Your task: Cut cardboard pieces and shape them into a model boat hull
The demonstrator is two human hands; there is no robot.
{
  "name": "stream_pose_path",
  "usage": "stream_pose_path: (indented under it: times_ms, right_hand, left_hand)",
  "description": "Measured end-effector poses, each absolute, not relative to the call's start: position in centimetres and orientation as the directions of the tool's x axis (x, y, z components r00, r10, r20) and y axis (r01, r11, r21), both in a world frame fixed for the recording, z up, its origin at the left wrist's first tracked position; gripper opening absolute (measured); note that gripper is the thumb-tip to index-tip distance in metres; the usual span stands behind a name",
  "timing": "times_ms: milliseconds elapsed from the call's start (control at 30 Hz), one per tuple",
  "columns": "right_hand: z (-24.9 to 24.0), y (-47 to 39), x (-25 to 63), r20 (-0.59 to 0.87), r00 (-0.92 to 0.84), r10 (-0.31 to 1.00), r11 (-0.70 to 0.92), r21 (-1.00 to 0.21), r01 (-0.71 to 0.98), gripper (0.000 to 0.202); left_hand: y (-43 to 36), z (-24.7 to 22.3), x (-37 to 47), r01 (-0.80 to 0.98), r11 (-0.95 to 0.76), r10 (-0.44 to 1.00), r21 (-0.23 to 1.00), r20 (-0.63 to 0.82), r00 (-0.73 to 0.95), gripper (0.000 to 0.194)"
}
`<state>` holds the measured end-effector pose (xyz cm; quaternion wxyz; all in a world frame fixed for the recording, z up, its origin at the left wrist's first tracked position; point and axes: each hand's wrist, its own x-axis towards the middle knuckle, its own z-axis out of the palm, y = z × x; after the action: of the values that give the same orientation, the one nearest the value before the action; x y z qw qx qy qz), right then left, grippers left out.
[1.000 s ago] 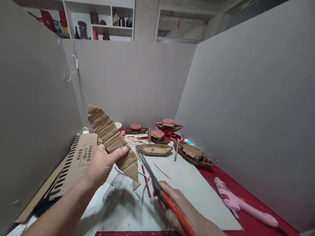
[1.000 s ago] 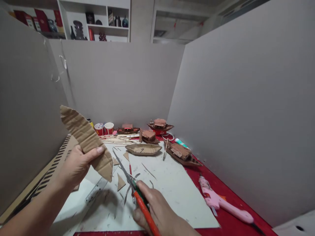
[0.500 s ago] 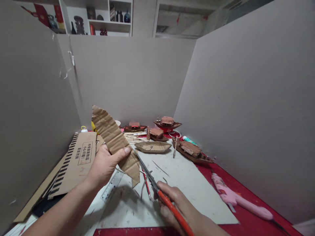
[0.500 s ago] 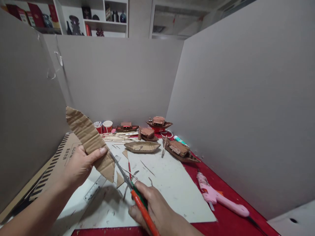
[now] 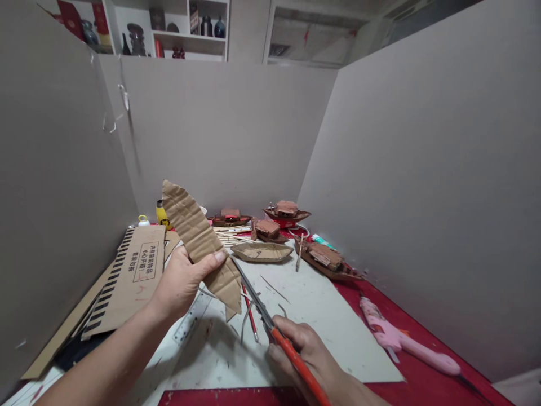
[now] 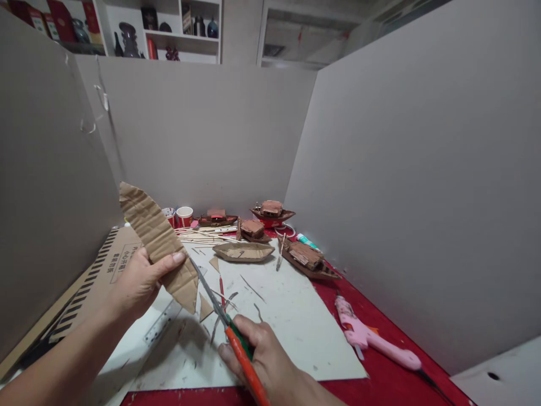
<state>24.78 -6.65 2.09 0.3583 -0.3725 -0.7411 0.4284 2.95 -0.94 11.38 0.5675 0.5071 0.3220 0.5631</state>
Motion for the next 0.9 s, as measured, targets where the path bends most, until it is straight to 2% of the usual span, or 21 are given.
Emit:
stream_pose_path:
  times_ms: [167,333,533,633,733,833,900]
  right_hand:
    - [2.8,-6.6,24.7,0.204,-0.442,0.873,0.361,-0.881,0.306,0.031]
    - [3.5,-6.6,24.8,0.211,-0.451,0.867,0.393,-0.847,0.36,0.019]
    - [2.7,-6.6,24.6,0.193,-0.453,0.87,0.334,-0.907,0.256,0.031]
    - [2.4,-6.6,24.5,0.186,-0.402,0.897,0.297,-0.926,0.234,0.038]
    - [2.2,-6.5,24.6,0.209,-0.38,0.901,0.307,-0.926,0.219,0.04]
    - [2.2,-6.4,24.9,0.154,-0.404,0.902,0.244,-0.953,0.181,0.04]
    - [2.4,-6.3,25.0,0.161,-0.416,0.895,0.259,-0.947,0.19,0.041]
  left_hand:
    - [-0.9,11.2,3.0,-0.296,-0.145,0.969,0.944,0.197,0.151,0.025]
    - [-1.2,10.8,3.4,-0.28,-0.129,0.952,0.951,0.198,0.233,0.029]
    - [-1.4,10.7,3.8,-0.315,-0.119,0.943,0.942,0.206,0.26,0.028]
    - [-1.8,10.5,4.1,-0.285,-0.066,0.935,0.956,0.159,0.318,0.018]
    - [-2.1,10.3,4.3,-0.267,-0.016,0.921,0.964,0.118,0.372,0.017]
    - [-2.0,10.5,4.1,-0.306,-0.028,0.935,0.952,0.133,0.329,0.021]
    - [-1.7,10.7,3.9,-0.332,-0.038,0.95,0.943,0.137,0.28,0.022]
